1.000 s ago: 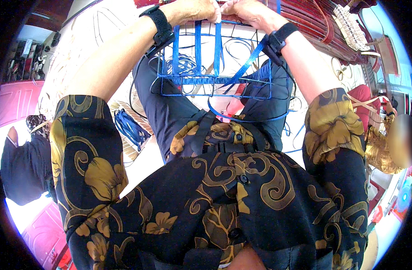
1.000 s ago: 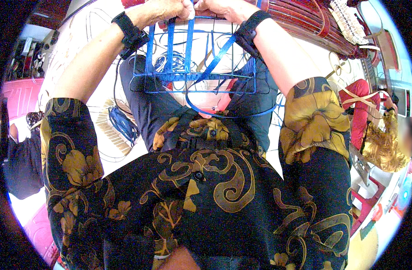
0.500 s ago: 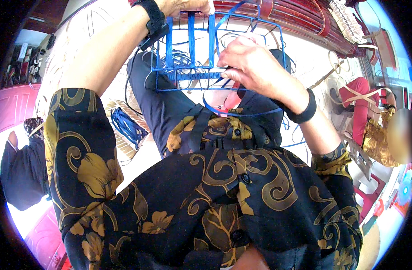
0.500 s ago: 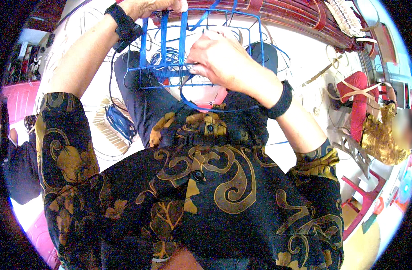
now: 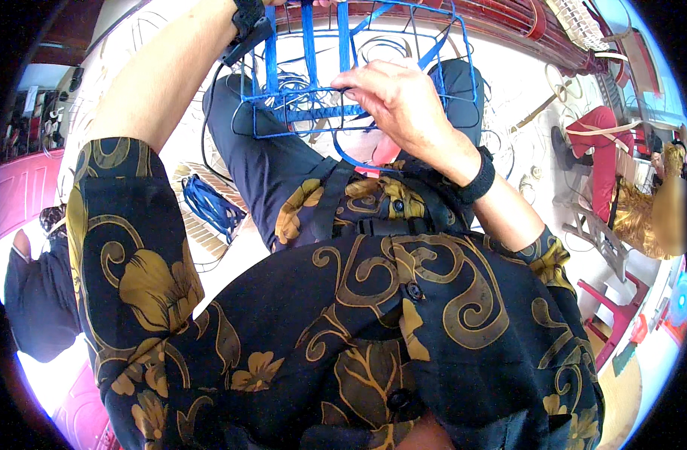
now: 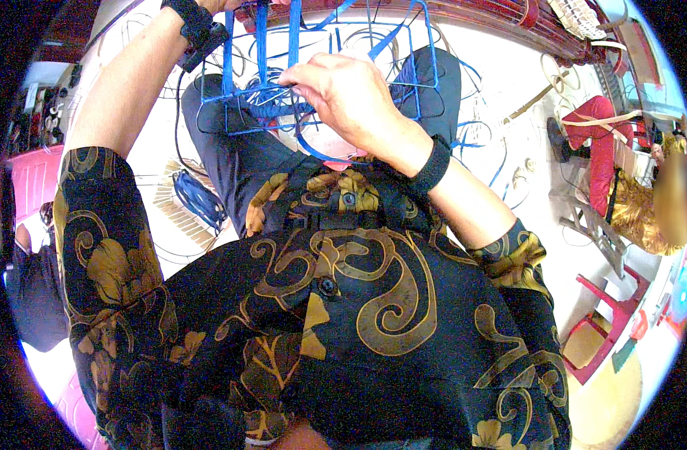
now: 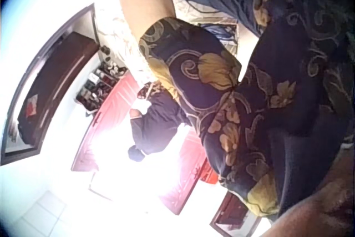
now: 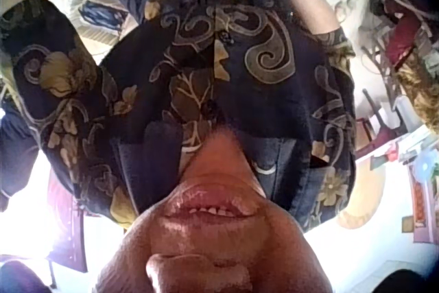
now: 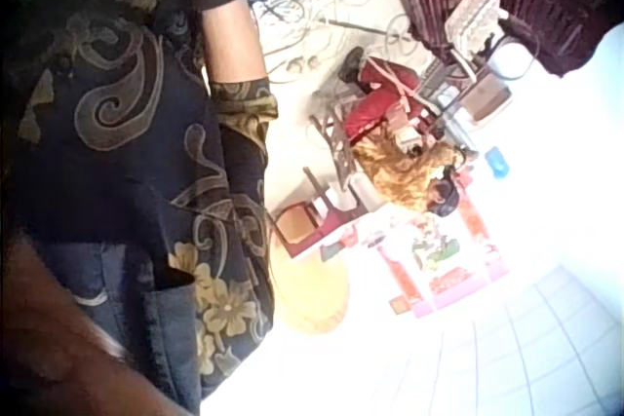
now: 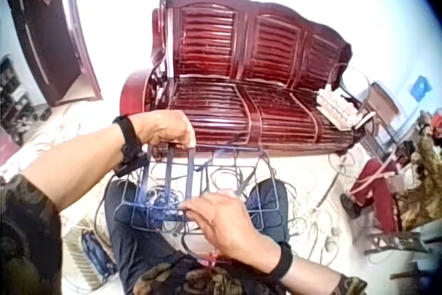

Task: The person weaves a blue plastic basket by hand, threading blue plastic straps through a metal wire frame and pulling them tight.

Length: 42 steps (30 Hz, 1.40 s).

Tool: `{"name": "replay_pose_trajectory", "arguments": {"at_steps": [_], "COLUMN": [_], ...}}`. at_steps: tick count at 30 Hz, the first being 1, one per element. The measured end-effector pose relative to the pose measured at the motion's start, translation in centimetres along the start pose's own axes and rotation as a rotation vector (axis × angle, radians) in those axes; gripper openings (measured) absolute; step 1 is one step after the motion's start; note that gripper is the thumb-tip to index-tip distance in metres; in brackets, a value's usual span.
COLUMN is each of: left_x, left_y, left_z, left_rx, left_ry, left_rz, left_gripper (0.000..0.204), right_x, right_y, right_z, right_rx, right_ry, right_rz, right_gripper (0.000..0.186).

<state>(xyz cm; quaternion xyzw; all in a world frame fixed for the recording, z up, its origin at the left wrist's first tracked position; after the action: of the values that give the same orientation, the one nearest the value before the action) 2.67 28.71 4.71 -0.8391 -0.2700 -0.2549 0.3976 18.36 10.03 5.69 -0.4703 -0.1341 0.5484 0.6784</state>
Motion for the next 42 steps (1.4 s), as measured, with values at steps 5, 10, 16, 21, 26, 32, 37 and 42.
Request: {"name": "replay_pose_trajectory", "arguments": {"at_steps": [5, 10, 16, 21, 26, 32, 37, 42], "left_x": [-0.5, -0.7, -2.2, -1.3, 0.2, -0.1, 0.4, -0.5], "left_y": [-0.2, -0.1, 0.8, -0.1, 0.5, 0.7, 0.6, 0.7], "left_z": [0.4, 1.1, 2.1, 0.2, -0.6, 1.0, -0.2, 0.6], "left_rx": [-0.076, -0.120, -0.226, -0.181, -0.250, -0.301, -0.301, -0.293], "left_ry": [0.027, -0.021, -0.103, -0.119, 0.132, 0.058, 0.001, 0.033], "left_rz": [-0.007, -0.021, -0.120, -0.041, 0.026, -0.020, 0.004, -0.041], "left_gripper": [0.013, 0.012, 0.011, 0.010, 0.015, 0.010, 0.013, 0.013], "right_x": [-0.1, 0.0, 0.1, 0.0, 3.4, 6.6, 7.6, 8.0], "right_y": [0.1, 0.0, 0.3, -0.9, -3.6, -0.8, 1.9, 4.2], "right_z": [0.7, 0.4, 0.0, 0.4, 1.6, 4.1, 5.4, 4.6], "right_rx": [0.126, 0.131, 0.153, 0.120, 0.145, -0.152, -0.440, -0.300], "right_ry": [0.034, 0.106, 0.093, 0.034, 0.135, 0.159, 0.766, 0.911], "right_rz": [0.153, 0.174, 0.141, 0.123, 0.078, 0.035, 0.452, 0.632], "right_gripper": [0.015, 0.012, 0.009, 0.009, 0.014, 0.016, 0.045, 0.021]}}
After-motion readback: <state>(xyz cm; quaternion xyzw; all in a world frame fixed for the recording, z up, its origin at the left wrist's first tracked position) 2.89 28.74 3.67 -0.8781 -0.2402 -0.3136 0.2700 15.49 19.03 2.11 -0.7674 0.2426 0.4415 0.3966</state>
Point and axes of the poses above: each hand's wrist, its own z-axis towards the middle knuckle, its own y-axis out of the palm, x = y × z, the point moved 5 cm from there along z, towards the middle knuckle, and after that the axes turned 15 degrees about -y, right-handed, at the moved point
